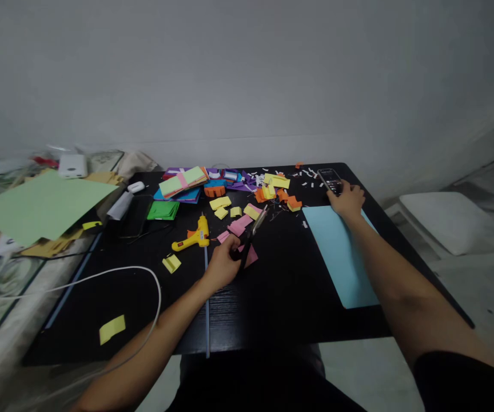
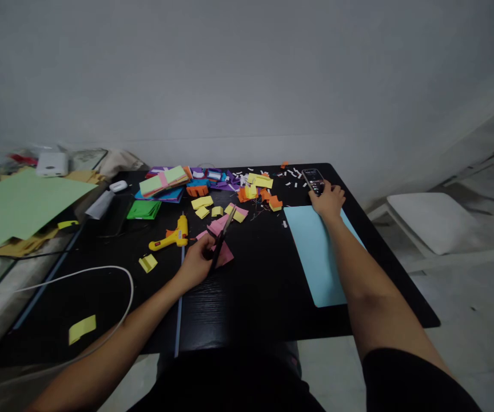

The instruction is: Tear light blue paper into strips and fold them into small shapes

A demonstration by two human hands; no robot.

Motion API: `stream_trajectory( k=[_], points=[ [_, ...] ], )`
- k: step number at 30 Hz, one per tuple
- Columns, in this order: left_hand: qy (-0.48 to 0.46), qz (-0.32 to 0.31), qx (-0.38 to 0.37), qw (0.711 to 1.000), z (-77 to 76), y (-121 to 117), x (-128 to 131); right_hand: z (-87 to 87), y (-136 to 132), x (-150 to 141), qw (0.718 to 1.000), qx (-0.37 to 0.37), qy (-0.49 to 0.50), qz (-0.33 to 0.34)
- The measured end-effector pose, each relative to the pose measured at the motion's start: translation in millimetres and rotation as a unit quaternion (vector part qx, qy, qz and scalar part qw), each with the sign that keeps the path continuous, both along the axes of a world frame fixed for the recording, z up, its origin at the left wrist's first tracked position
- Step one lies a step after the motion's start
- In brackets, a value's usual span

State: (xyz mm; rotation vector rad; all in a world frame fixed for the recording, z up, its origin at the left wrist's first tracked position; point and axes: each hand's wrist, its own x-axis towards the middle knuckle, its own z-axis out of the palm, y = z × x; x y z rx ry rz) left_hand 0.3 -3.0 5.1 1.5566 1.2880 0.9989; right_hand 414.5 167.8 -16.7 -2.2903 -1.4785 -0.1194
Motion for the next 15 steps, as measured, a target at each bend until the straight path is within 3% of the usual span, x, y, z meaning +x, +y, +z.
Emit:
stream_trajectory(
  k=[15],
  points=[
    [0.001,0.007,0.014,1.0,2.1,-0.1,1.1,0.9,-1.2,-0.2,1.0,0.002,-0.003,0.009]
  ],
)
